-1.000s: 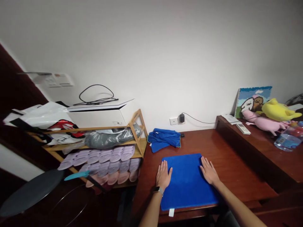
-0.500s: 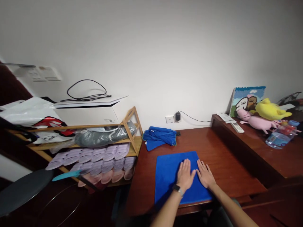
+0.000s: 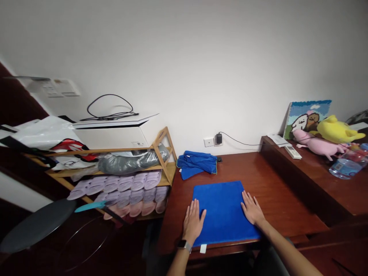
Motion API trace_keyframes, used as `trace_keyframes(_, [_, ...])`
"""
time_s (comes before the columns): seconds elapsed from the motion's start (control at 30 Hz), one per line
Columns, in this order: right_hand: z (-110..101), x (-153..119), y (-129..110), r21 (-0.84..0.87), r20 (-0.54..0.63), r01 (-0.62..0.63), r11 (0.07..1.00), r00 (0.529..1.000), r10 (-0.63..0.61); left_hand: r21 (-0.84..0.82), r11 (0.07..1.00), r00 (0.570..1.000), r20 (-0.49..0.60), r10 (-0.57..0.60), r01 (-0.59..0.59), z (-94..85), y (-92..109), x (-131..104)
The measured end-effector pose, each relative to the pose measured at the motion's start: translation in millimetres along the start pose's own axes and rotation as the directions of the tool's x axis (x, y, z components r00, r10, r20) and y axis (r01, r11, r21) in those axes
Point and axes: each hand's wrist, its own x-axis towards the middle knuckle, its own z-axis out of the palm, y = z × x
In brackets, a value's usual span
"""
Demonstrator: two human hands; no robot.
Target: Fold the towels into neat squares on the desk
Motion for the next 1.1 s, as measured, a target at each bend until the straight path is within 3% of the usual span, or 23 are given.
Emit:
trace_keyframes(0.13, [-11.7,0.2,-2.2,-0.028,0.034,0.001,1.000,0.999,0.000,-0.007,1.000,1.000,0.002,-0.025,0.025,-1.0,-3.0,-6.0])
trace_keyframes(0.23, [-15.1,-13.4,-2.8,-0.025,-0.015,-0.011,1.000,1.000,0.011,-0.012,0.999,0.999,-0.010,-0.032,0.032,0.2,2.0,-5.6])
trace_keyframes(0.33, [-6.6,-36.8,-0.8,-0.002,-0.079,0.020,1.000,0.997,-0.020,-0.004,1.000,0.999,-0.046,-0.019,0.019,-1.1,-0.5,-5.8])
trace_keyframes(0.47, [7.0,-58.1,0.4,0.021,-0.037,0.028,0.999,0.999,-0.027,0.021,1.000,0.998,-0.059,0.023,-0.022,-11.0,9.9,-2.6])
trace_keyframes(0.57, [8.0,-60.4,-1.9,0.021,-0.035,0.011,1.000,0.999,-0.010,-0.026,0.992,0.992,-0.013,0.127,-0.127,-17.2,54.2,5.1])
trace_keyframes(0.73, [5.5,-59.0,-1.4,0.012,-0.029,0.030,0.999,0.999,-0.029,-0.226,0.912,0.925,0.092,0.370,-0.342,-2.4,171.2,14.6])
trace_keyframes(0.83, [6.0,-59.5,1.3,0.003,-0.005,0.056,0.998,0.998,-0.056,-0.270,0.889,0.900,0.135,0.415,-0.369,12.6,208.5,13.7])
trace_keyframes(0.87, [5.9,-59.7,1.6,0.002,-0.002,0.058,0.998,0.998,-0.058,-0.270,0.893,0.904,0.136,0.406,-0.361,15.9,208.9,12.6])
trace_keyframes(0.93, [5.1,-60.2,1.2,0.008,-0.006,0.050,0.999,0.999,-0.050,-0.254,0.911,0.925,0.115,0.362,-0.325,18.3,190.7,9.0])
trace_keyframes(1.0, [4.0,-60.9,-0.3,0.015,-0.017,0.035,0.999,0.999,-0.034,-0.203,0.943,0.954,0.092,0.286,-0.263,14.5,151.4,3.1])
trace_keyframes(1.1, [3.8,-62.0,-2.0,0.022,-0.039,0.025,0.999,0.999,-0.024,-0.072,0.991,0.990,0.076,0.117,-0.112,1.4,74.8,-9.7])
